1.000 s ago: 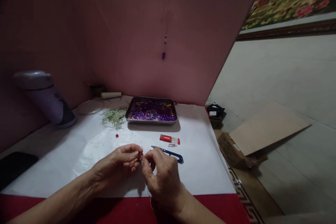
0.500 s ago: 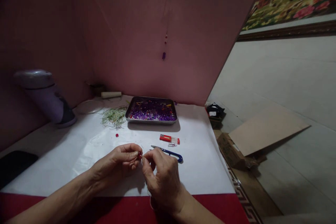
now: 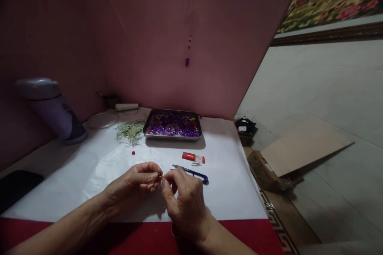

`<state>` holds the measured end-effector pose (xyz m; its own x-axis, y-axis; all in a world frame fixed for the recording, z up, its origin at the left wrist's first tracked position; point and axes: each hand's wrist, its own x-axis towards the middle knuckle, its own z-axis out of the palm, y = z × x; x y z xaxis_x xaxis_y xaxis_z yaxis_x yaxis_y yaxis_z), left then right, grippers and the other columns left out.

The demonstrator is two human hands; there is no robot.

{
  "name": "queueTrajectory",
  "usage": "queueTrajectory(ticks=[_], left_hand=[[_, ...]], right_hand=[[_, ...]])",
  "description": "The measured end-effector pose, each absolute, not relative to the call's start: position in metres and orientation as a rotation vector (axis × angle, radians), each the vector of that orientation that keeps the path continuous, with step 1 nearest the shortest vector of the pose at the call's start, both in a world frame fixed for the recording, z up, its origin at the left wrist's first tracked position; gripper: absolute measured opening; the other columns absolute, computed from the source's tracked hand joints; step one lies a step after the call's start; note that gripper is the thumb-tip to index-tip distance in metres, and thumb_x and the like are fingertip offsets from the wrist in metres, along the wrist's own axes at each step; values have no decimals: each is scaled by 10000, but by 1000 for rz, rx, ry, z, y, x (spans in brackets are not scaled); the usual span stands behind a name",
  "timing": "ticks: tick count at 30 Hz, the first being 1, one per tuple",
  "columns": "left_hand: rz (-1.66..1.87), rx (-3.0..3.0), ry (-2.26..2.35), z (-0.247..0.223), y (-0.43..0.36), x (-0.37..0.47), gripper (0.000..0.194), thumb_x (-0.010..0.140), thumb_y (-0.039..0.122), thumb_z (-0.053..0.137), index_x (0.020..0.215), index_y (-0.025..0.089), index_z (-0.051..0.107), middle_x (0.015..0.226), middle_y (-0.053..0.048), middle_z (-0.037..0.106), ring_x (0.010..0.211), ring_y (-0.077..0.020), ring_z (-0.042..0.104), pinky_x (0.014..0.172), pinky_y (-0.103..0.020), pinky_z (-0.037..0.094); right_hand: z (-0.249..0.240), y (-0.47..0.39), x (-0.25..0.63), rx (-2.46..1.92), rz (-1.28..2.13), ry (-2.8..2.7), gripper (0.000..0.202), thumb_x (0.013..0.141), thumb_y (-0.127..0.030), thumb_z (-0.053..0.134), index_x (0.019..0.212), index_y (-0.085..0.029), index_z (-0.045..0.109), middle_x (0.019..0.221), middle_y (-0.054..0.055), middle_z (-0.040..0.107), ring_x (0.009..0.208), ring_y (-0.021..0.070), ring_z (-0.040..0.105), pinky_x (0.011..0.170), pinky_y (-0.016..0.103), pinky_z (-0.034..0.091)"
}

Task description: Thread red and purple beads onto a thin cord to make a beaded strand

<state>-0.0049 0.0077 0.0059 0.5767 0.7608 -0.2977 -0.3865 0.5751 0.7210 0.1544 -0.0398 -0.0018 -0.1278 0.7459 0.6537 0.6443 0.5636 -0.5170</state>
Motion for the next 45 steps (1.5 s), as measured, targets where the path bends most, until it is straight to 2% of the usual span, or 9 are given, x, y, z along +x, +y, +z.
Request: queueTrajectory(ticks=[11,33,45], left_hand=[[741,616,675,7,7,-5,163,634,82,740,784,101,678,652,-29,631,572,-70,548,616,-182,422],[741,653,669,9,7,-5,151,617,94,750,742,98,666,622,-24,616,549,-65,518,587,-178,390],[735,640,678,8,6,-4,139,631,79,735,749,93,663,652,-37,632,575,-75,555,602,-176,418]], right_hand=[[-1,-41,154,-1135,113,-1819,139,829,-107,488,712,-175,518,590,-1,544,492,116,484,495,247,329],[-3,-40,153,-1096,99,-1824,142,830,-112,500,700,-169,512,583,-7,540,490,106,483,483,230,329],[0,-40,153,-1087,97,-1816,132,815,-92,507,704,-159,536,583,-4,551,481,104,483,482,229,334]])
